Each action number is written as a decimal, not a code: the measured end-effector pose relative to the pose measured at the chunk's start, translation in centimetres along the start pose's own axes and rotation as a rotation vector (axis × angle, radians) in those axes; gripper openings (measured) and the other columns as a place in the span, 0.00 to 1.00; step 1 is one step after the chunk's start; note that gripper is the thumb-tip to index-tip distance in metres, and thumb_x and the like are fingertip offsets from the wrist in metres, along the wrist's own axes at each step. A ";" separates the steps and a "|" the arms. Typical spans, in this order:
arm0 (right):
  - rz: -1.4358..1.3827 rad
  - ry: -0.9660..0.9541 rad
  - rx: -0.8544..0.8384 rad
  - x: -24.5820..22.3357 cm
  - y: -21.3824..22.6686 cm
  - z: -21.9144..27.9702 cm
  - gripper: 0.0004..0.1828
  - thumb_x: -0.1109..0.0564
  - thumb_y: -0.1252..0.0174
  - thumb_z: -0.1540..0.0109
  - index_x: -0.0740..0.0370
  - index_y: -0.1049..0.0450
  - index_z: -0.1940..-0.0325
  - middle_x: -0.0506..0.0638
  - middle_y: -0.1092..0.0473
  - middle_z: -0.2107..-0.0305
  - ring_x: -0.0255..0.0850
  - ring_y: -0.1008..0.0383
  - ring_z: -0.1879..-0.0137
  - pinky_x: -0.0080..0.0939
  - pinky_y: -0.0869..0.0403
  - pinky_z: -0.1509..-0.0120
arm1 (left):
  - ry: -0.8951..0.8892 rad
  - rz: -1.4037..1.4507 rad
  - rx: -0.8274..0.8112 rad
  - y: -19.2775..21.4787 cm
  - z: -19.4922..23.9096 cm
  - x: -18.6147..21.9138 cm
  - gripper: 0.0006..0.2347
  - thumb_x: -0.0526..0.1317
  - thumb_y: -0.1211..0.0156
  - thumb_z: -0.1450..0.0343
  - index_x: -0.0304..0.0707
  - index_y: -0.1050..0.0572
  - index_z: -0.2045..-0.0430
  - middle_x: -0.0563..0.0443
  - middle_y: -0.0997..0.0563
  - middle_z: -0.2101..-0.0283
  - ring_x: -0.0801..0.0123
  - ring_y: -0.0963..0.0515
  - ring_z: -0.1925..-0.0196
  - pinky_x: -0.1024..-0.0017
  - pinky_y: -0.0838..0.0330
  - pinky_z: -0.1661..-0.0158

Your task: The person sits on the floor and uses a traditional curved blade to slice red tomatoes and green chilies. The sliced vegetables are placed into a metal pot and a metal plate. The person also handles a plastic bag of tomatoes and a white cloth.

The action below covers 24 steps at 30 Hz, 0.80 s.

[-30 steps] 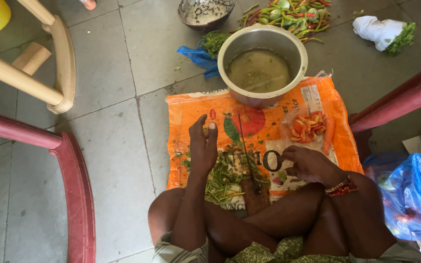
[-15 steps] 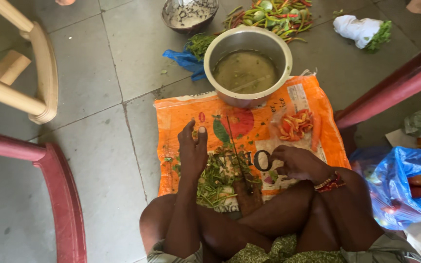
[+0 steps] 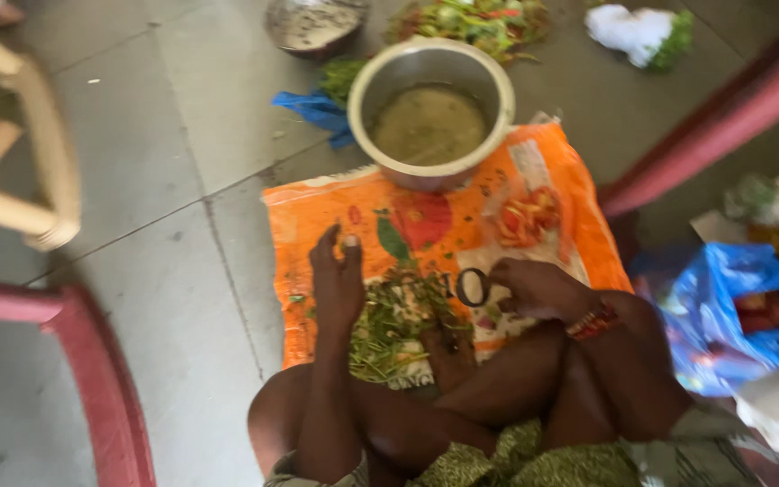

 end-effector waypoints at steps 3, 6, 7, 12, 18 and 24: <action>-0.003 0.021 0.027 -0.1 0.2 0.2 0.21 0.53 0.35 0.46 0.52 0.24 0.49 0.50 0.30 0.49 0.51 0.26 0.46 0.51 0.27 0.44 | 0.078 -0.005 -0.026 0.1 -0.2 -0.1 0.26 0.55 0.53 0.24 0.36 0.33 0.37 0.35 0.32 0.38 0.49 0.21 0.47 0.58 0.25 0.49; 0.001 -0.022 -0.026 -0.6 0.6 0.2 0.20 0.53 0.36 0.45 0.47 0.23 0.49 0.48 0.30 0.49 0.50 0.26 0.45 0.50 0.27 0.44 | 0.142 -0.008 -0.057 0.2 -0.1 0.3 0.26 0.56 0.54 0.24 0.38 0.34 0.37 0.36 0.33 0.37 0.50 0.22 0.47 0.58 0.25 0.50; 0.006 -0.026 -0.029 -0.8 0.8 0.2 0.20 0.53 0.35 0.45 0.47 0.23 0.49 0.48 0.30 0.49 0.50 0.26 0.45 0.51 0.27 0.44 | 0.109 -0.016 -0.057 0.2 -0.1 0.4 0.26 0.56 0.55 0.24 0.37 0.34 0.36 0.35 0.34 0.37 0.50 0.23 0.45 0.58 0.25 0.50; 0.038 -0.087 -0.061 -0.9 0.7 0.1 0.24 0.52 0.35 0.44 0.48 0.26 0.43 0.47 0.31 0.46 0.50 0.26 0.44 0.51 0.27 0.43 | 0.068 -0.037 -0.057 0.1 0.2 0.2 0.27 0.58 0.55 0.23 0.37 0.33 0.36 0.34 0.34 0.37 0.50 0.25 0.42 0.58 0.26 0.49; 0.066 -0.035 0.282 1.1 1.1 -3.1 0.42 0.47 0.31 0.46 0.53 0.39 0.30 0.58 0.35 0.40 0.57 0.29 0.40 0.56 0.28 0.40 | 0.057 -0.022 -0.045 -0.2 0.1 -0.2 0.27 0.58 0.55 0.23 0.36 0.33 0.37 0.34 0.32 0.38 0.50 0.23 0.46 0.58 0.25 0.48; -0.617 -0.286 0.662 5.1 6.2 -9.2 0.59 0.52 0.29 0.49 0.52 0.56 0.21 0.64 0.38 0.40 0.48 0.21 0.51 0.50 0.20 0.50 | 0.120 -0.030 -0.053 -0.2 -0.2 -0.2 0.27 0.57 0.55 0.24 0.37 0.33 0.37 0.35 0.32 0.38 0.51 0.21 0.49 0.58 0.25 0.49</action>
Point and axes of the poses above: each hand's wrist, its own z-axis away from the middle knuckle, its own y-axis out of the back of the hand, x = y × z, the point moved 2 cm from there along -z, towards the middle knuckle
